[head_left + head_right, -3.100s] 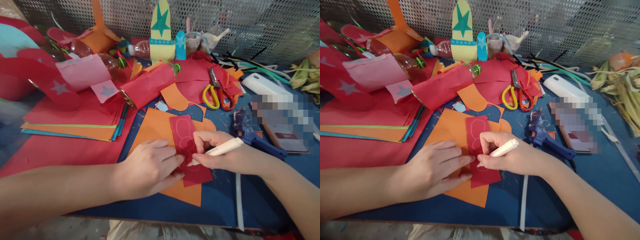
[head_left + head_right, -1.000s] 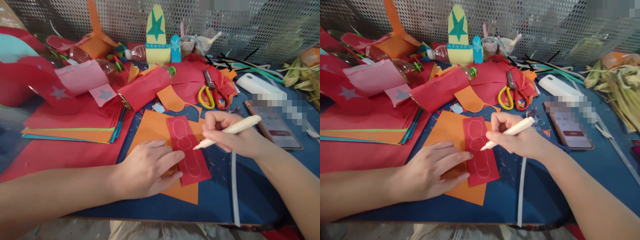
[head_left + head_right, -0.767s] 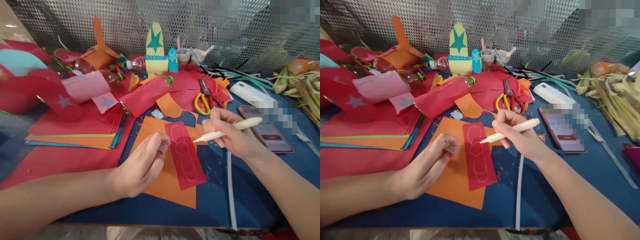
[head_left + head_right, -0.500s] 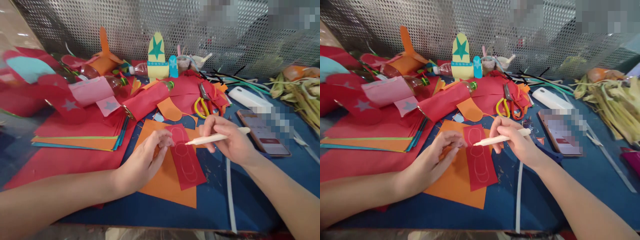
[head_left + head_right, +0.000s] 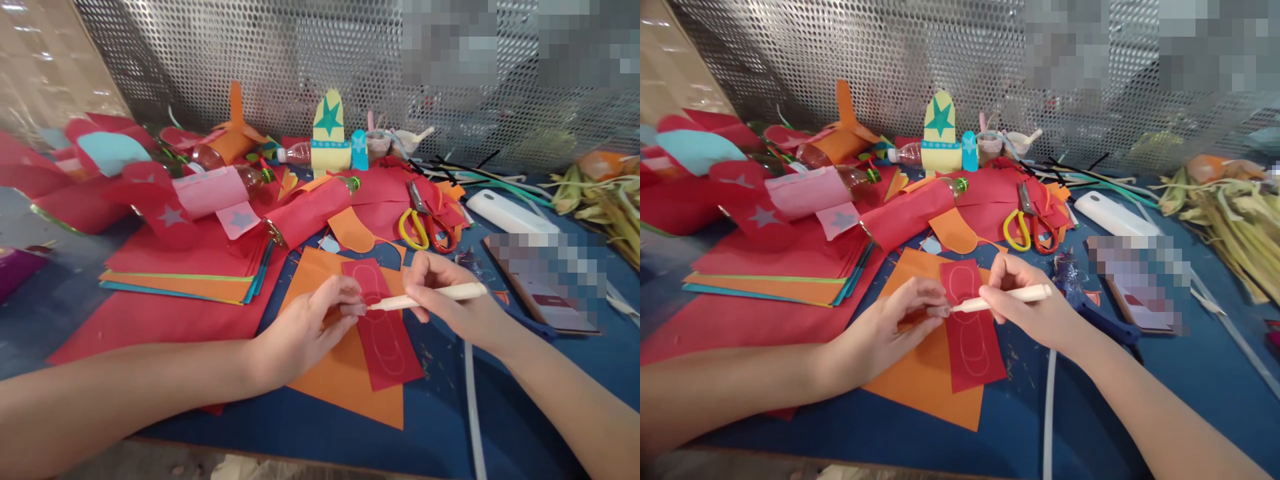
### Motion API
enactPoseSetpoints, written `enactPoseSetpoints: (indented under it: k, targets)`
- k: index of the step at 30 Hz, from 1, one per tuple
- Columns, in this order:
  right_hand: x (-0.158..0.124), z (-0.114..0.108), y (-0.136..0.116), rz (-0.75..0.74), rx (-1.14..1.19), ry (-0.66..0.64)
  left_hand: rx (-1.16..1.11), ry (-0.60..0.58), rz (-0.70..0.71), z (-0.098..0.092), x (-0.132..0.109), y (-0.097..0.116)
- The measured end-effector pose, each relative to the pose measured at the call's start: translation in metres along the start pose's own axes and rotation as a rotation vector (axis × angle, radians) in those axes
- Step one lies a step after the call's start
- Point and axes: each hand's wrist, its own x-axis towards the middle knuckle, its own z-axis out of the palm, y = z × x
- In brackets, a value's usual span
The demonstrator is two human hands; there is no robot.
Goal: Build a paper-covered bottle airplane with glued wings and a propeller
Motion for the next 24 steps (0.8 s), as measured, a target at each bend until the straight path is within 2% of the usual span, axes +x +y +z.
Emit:
enactPoseSetpoints:
  k: [4, 9, 14, 19, 24]
  targets:
    - [-0.001, 0.003, -0.001, 0.009, -0.028, -0.063, -0.023, -0.019, -0.02, -0.002, 0.001, 0.003]
    - [-0.001, 0.003, -0.005, -0.019, -0.042, -0.218, 0.021, -0.031, -0.089, -0.005, 0.002, 0.005]
    - [-0.001, 0.003, -0.006, 0.102, -0.109, -0.204, -0.024, 0.004, -0.186, -0.002, 0.001, 0.0]
    - [-0.001, 0.005, -0.003, 0.069, -0.137, -0.22, 0.007, 0.001, -0.236, -0.002, 0.0, 0.001]
    - [0.001, 0.011, -0.005, 0.03, -0.063, -0.2, 0.08, -0.043, -0.205, -0.003, 0.003, 0.004]
